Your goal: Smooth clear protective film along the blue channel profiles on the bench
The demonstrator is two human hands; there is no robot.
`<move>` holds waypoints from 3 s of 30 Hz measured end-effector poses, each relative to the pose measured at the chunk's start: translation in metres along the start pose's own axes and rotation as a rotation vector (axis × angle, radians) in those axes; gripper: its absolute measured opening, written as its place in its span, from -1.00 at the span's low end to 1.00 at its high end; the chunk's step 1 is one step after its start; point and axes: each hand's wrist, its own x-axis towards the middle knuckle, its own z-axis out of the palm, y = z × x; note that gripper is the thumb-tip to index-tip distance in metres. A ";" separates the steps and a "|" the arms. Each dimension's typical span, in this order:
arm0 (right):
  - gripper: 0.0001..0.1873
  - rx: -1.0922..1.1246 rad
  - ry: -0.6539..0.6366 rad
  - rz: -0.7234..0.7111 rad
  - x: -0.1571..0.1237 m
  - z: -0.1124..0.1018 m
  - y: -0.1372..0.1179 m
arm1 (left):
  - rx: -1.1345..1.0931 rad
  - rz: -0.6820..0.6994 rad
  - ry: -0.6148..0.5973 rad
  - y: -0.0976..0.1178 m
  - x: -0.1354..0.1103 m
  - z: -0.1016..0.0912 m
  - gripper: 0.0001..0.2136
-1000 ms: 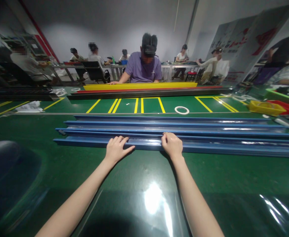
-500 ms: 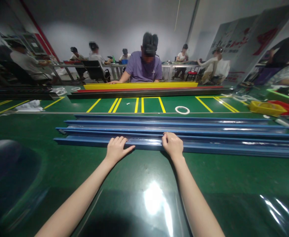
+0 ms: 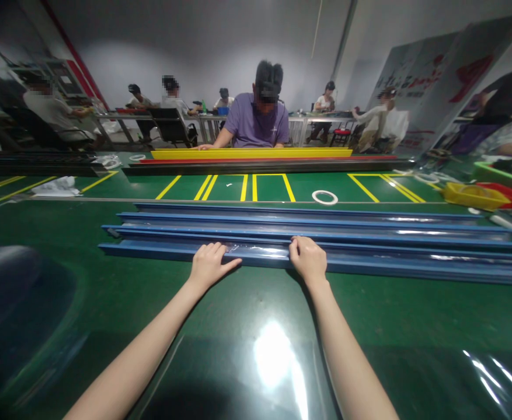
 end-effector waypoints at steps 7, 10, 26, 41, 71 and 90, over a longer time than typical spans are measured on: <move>-0.70 -0.002 -0.002 0.001 0.001 -0.001 -0.001 | -0.008 -0.001 0.003 0.000 -0.001 0.002 -0.50; -0.70 0.003 0.000 0.001 0.001 -0.002 -0.002 | -0.008 -0.007 0.000 0.000 0.000 0.001 -0.50; -0.70 -0.002 -0.002 0.014 0.001 -0.002 -0.002 | -0.028 -0.039 -0.024 0.001 0.001 -0.002 -0.53; -0.71 -0.015 -0.017 -0.014 0.001 -0.002 -0.002 | 0.000 -0.004 -0.015 0.000 -0.002 0.002 -0.54; -0.54 -0.125 -0.571 -0.238 0.009 -0.021 -0.054 | -0.004 0.060 0.065 0.000 -0.001 -0.002 -0.64; -0.71 0.266 -0.501 -0.165 0.006 -0.014 -0.042 | -0.173 -0.041 -0.004 -0.004 0.004 -0.006 -0.70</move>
